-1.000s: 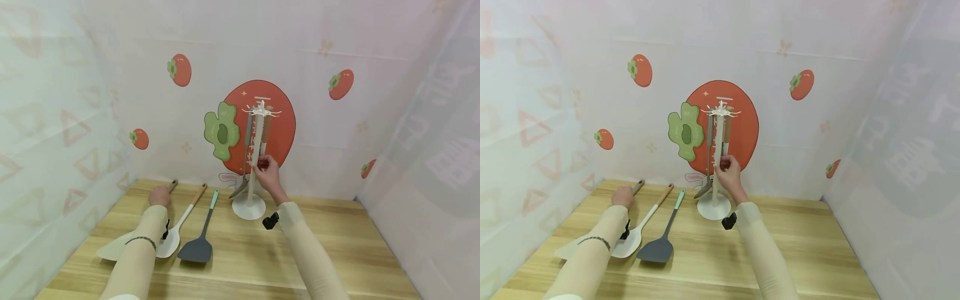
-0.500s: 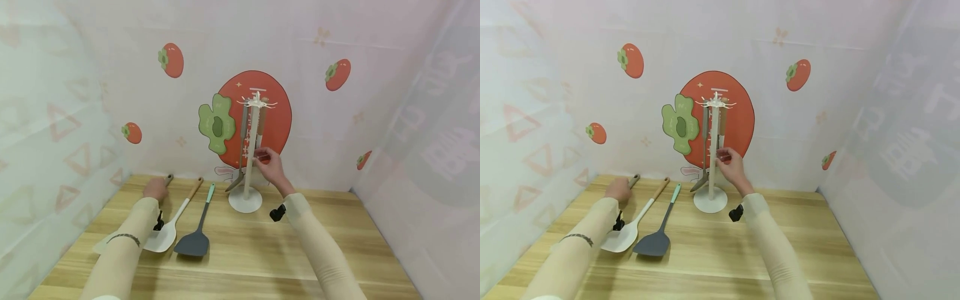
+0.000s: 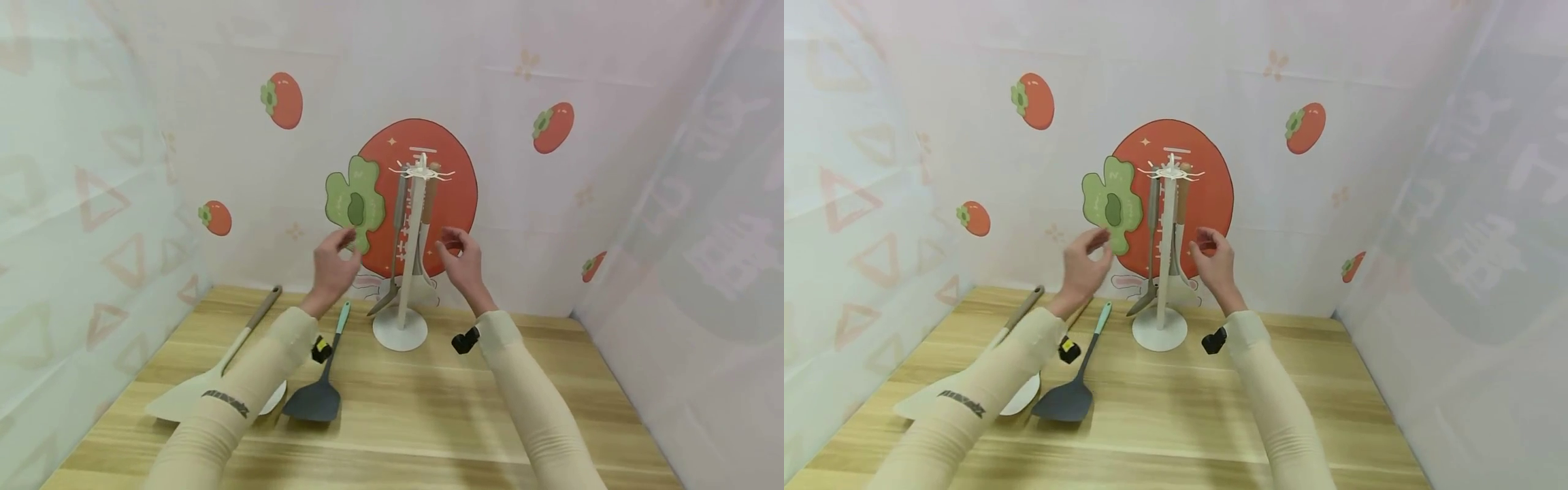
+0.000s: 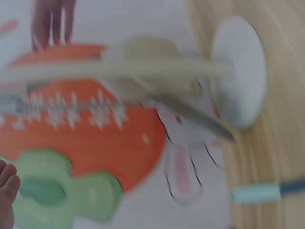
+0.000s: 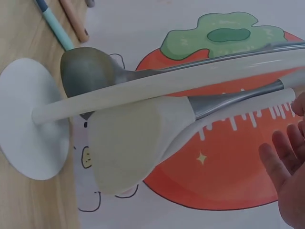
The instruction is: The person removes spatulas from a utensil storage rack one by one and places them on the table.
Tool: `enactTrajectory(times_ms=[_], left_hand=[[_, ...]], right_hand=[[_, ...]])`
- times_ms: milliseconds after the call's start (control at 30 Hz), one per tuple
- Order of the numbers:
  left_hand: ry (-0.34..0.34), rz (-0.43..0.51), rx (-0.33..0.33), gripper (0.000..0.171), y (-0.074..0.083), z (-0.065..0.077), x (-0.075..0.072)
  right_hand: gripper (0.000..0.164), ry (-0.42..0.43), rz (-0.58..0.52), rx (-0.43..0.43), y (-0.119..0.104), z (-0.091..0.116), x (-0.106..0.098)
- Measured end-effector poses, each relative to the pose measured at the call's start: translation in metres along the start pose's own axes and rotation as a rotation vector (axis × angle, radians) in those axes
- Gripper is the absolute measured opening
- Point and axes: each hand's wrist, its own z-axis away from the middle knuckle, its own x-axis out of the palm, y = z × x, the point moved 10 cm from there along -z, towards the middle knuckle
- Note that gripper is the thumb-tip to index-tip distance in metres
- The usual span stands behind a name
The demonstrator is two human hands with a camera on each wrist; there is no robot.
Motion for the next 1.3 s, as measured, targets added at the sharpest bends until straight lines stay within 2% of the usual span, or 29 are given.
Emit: enactTrajectory(times_ms=[67, 167, 267, 433, 567, 667, 833, 1033, 1300], left_hand=[[-0.046, 0.053, 0.026, 0.034, 0.017, 0.001, 0.023], [-0.112, 0.057, 0.051, 0.035, 0.031, 0.006, 0.054], [-0.145, 0.031, 0.03, 0.04, 0.032, 0.013, 0.079], [-0.124, 0.053, -0.083, 0.043, 0.021, 0.019, 0.102], [-0.077, 0.091, -0.134, 0.038, 0.014, 0.02, 0.108], [-0.055, 0.106, -0.155, 0.033, 0.01, 0.019, 0.109], [-0.105, 0.14, -0.2, 0.033, 0.003, 0.016, 0.114], [-0.166, 0.163, -0.26, 0.035, -0.007, 0.014, 0.119], [-0.147, 0.174, -0.268, 0.036, -0.007, 0.015, 0.118]], right_hand=[[0.033, -0.003, -0.006, 0.009, 0.008, -0.007, 0.002], [0.039, -0.005, -0.019, 0.01, 0.02, -0.018, 0.005], [0.043, -0.001, -0.018, 0.007, 0.021, -0.03, 0.006], [0.042, -0.025, 0.005, 0.016, 0.008, -0.044, 0.014], [0.042, -0.045, 0.013, 0.021, 0.0, -0.052, 0.025], [0.043, -0.024, 0.009, 0.018, -0.005, -0.055, 0.028], [0.042, 0.015, -0.001, -0.009, -0.008, -0.056, 0.029], [0.038, 0.035, 0.049, -0.02, 0.0, -0.059, 0.029], [0.031, 0.046, 0.057, -0.043, 0.002, -0.062, 0.026]])
